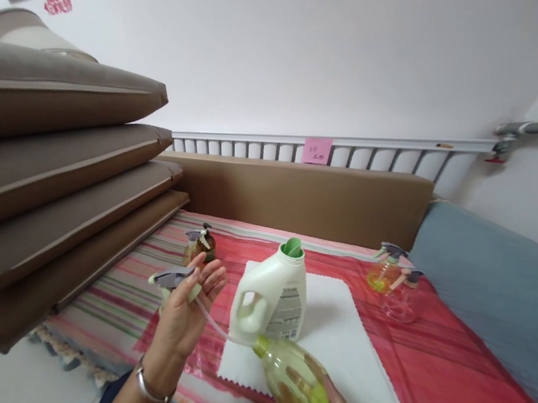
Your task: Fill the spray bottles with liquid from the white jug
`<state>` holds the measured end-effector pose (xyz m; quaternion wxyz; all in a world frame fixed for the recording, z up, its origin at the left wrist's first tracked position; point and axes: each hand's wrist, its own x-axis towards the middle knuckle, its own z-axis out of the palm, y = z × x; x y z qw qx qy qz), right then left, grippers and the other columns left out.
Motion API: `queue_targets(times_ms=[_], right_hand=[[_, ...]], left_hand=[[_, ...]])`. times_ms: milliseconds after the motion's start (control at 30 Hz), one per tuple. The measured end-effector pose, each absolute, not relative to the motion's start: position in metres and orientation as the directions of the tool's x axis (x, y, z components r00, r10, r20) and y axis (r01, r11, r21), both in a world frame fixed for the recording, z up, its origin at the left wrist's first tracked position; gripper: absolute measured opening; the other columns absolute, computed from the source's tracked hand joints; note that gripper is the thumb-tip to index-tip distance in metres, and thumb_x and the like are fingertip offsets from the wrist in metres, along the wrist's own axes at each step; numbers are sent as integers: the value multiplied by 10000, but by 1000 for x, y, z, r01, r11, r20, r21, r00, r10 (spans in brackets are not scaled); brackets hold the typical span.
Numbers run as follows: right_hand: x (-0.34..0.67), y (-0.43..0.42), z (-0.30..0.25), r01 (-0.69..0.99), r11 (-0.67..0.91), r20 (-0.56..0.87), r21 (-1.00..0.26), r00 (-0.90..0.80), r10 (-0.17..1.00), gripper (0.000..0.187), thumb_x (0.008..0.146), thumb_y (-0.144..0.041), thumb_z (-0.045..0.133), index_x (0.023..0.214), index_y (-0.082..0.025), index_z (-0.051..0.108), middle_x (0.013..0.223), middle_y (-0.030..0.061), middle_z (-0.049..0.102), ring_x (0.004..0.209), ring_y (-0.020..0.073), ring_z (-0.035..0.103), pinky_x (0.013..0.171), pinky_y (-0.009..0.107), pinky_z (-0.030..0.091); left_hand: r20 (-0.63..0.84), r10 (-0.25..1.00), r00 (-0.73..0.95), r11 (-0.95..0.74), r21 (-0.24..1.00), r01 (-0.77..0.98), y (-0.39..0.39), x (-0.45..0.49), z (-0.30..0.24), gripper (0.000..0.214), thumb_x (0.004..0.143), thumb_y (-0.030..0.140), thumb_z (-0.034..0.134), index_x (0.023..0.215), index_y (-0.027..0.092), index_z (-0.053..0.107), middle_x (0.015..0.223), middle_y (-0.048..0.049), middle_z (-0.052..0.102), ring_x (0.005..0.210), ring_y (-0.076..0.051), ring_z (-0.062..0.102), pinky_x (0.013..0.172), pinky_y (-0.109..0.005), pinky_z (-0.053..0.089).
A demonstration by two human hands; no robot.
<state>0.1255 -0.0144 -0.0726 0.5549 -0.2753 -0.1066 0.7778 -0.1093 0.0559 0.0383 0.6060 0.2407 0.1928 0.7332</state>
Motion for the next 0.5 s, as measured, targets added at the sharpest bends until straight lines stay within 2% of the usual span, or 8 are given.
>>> queue_targets(times_ms=[233, 400, 500], right_hand=[[92, -12, -50, -827, -383, -312, -411, -267, 912, 463, 702, -443, 733, 1121, -292, 607, 1123, 62, 683, 1046, 299, 619, 918, 494, 447], [68, -12, -25, -839, -235, -206, -490, -150, 967, 480, 634, -441, 785, 1046, -275, 604, 1015, 46, 708, 987, 298, 640, 855, 481, 489], [65, -15, -21, -827, -182, -190, -533, -93, 977, 538, 637, -448, 781, 1099, -283, 560, 1105, 65, 672, 1028, 300, 619, 825, 440, 499]], left_hand=[[97, 992, -80, -123, 596, -794, 40, -73, 29, 266, 754, 306, 680, 986, 179, 650, 894, -84, 724, 831, -211, 679, 795, -342, 507], [70, 993, -91, -115, 606, -788, 31, -58, 25, 228, 762, 346, 670, 905, 168, 675, 847, -81, 730, 832, -191, 667, 843, -330, 465], [62, 995, -74, -96, 590, -801, 28, -57, 25, 236, 781, 374, 648, 894, 170, 681, 829, -74, 732, 822, -183, 660, 880, -344, 442]])
